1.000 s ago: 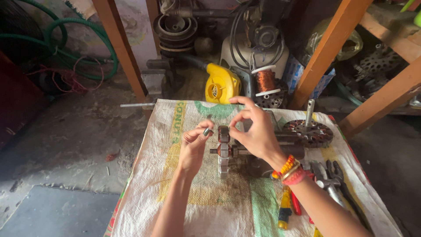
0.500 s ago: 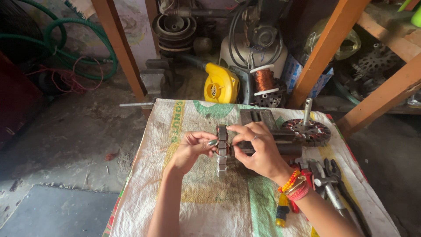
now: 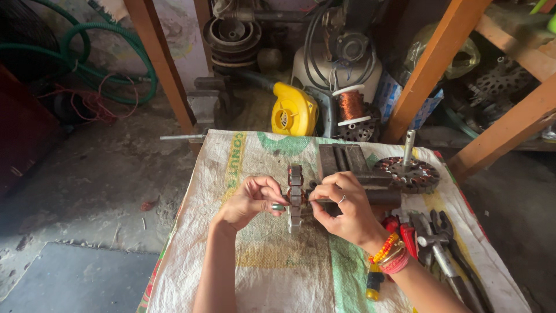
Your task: The person assembles a motor armature clamped near a bench vise, fitting small metal components one at a time onto the rotor segments by hand. They reposition the rotor between fittings and use a screwdriver to tighten or seat a part partway through.
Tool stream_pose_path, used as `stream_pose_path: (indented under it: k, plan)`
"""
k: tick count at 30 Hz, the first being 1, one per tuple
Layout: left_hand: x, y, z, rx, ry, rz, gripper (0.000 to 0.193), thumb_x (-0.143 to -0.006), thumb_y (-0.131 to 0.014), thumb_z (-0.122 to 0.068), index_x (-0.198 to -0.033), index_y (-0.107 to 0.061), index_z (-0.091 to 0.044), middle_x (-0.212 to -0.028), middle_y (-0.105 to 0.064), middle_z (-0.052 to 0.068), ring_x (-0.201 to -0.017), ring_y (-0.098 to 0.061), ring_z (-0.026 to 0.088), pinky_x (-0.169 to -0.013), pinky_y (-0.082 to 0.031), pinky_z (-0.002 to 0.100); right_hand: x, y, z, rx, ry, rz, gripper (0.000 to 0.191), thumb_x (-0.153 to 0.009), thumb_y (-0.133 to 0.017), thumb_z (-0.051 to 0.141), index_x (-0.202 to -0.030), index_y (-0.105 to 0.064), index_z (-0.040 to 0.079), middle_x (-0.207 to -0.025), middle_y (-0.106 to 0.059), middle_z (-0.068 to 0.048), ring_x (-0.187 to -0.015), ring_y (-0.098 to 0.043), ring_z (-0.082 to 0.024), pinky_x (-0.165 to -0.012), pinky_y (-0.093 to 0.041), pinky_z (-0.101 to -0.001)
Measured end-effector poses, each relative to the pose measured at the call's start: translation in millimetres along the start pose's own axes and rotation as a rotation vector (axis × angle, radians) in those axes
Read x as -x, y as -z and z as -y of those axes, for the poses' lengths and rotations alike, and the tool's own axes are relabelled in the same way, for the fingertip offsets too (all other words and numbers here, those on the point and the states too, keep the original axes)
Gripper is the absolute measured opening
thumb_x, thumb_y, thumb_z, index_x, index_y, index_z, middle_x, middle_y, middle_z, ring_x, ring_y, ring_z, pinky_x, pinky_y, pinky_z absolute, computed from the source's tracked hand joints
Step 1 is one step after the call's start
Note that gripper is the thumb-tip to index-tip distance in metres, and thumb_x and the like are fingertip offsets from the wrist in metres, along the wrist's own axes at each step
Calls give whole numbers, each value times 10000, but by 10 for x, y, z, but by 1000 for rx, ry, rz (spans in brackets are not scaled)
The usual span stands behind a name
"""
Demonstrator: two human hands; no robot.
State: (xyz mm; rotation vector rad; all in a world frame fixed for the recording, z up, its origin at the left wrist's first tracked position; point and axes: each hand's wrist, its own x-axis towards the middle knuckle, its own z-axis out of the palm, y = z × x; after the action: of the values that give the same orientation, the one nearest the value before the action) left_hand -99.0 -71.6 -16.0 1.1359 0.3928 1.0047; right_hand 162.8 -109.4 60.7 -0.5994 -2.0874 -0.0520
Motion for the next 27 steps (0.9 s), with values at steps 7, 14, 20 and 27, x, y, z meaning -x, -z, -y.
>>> stream_pose_path:
  k: [7,14,20,27]
  plan:
    - [37,-19,-93,-145,35,-65,226,-816,-697,152,-985,-737,8,-896,-785,123,-800,-757,171,-766,-628,340,9,-9,25,35,45,7,260,-713,-804,29,-908,-657,118,-901,-628,-37,-899,-620,-262,-813,-513,-391]
    - [37,-50,-192,-281,86,-151,288,-767,-710,160,-994,-751,-13,-855,-788,102,-723,-741,152,-722,-631,340,28,-63,10,64,96,27,270,-710,-807,19,-903,-644,113,-900,-605,-41,-865,-611,-268,-810,-526,-399]
    - [-22,-4,-161,-390,49,-318,226,-776,-738,91,-958,-769,-39,-890,-799,74,-758,-756,112,-752,-650,299,-18,-53,-49,61,65,66,239,-758,-818,53,-913,-650,120,-896,-669,-20,-880,-632,-224,-821,-510,-375]
    - [-245,13,75,-335,-272,-566,112,-851,-785,26,-947,-793,-30,-868,-792,94,-737,-711,104,-690,-580,268,-279,76,14,-72,-198,60,183,-811,-769,122,-967,-673,117,-948,-739,-4,-914,-673,-183,-891,-478,-353]
